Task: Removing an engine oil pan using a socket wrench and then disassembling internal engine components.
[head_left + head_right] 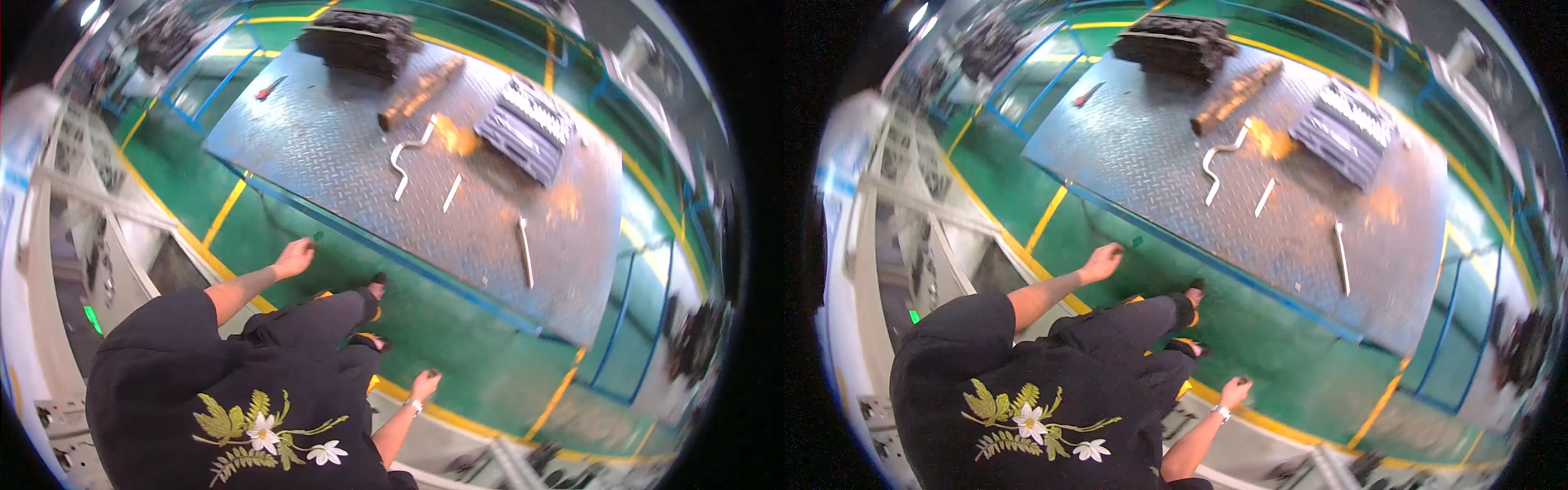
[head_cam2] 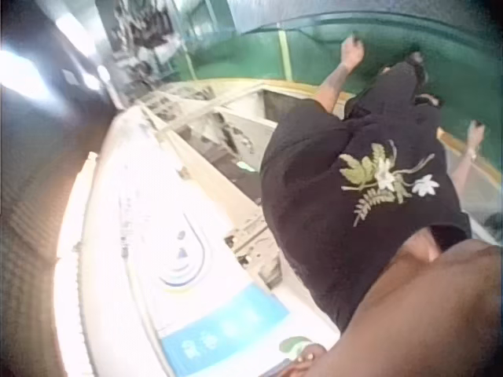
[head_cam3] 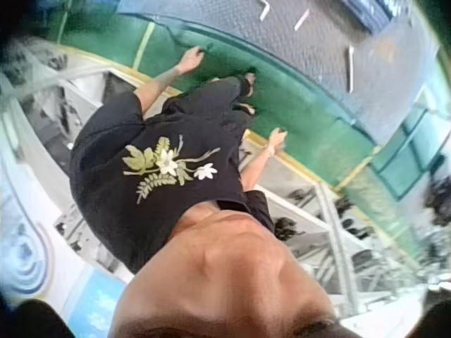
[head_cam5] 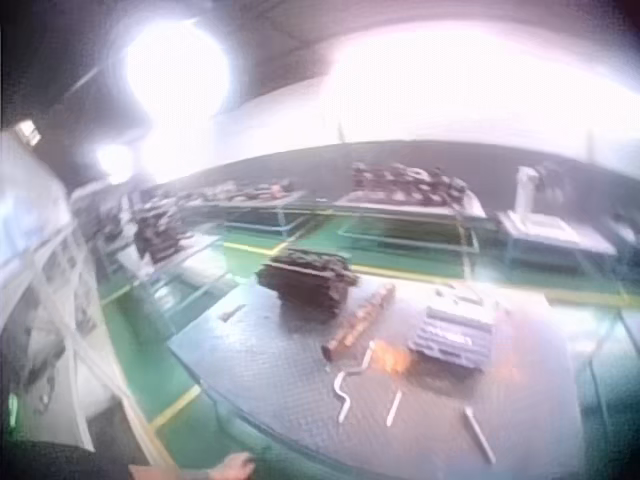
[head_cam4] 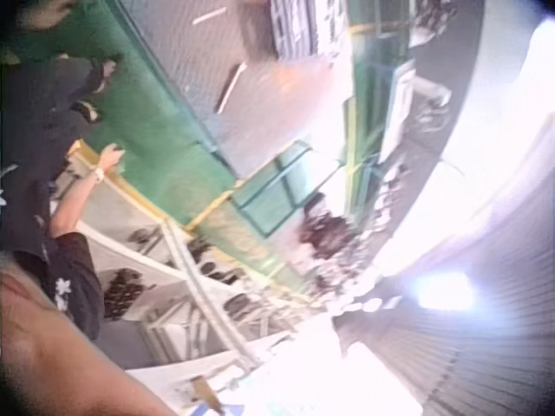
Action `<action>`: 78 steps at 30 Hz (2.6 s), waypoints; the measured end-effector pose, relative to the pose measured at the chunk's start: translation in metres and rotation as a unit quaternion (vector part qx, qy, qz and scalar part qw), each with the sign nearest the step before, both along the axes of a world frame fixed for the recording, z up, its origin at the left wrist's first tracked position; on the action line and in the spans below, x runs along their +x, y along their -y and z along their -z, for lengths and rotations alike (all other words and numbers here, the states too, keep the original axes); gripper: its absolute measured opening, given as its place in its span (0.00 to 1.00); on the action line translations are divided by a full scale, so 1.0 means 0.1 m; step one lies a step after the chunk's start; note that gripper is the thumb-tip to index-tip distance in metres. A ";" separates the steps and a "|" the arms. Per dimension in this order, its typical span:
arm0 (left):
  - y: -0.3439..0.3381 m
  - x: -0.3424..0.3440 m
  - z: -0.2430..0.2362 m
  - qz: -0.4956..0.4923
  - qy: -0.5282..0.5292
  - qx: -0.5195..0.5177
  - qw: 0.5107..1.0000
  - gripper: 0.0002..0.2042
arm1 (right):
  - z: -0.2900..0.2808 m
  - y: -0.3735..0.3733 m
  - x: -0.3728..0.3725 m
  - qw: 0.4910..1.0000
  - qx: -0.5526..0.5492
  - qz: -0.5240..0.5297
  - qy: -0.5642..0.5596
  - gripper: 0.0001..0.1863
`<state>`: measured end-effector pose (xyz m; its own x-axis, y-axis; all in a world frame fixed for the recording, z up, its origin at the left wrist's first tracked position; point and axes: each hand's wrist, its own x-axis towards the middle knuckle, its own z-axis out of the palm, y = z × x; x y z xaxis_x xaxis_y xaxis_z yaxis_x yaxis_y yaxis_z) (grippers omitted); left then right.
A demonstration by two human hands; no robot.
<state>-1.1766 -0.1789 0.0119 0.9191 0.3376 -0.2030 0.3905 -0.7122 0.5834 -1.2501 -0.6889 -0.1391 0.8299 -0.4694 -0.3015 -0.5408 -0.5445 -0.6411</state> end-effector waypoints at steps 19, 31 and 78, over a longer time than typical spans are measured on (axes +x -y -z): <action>-3.31 0.40 1.20 -0.389 0.093 -0.151 0.904 0.13 | -1.31 -4.72 3.20 0.920 -0.053 -0.386 0.034 0.10; -5.09 6.23 -0.93 -0.182 0.047 -0.236 0.953 0.22 | -2.35 -5.75 7.34 0.982 0.119 -0.135 0.058 0.17; -6.17 4.94 -0.24 0.039 0.068 -0.324 0.943 0.18 | -2.27 -6.92 6.51 0.993 -0.092 -0.069 0.040 0.40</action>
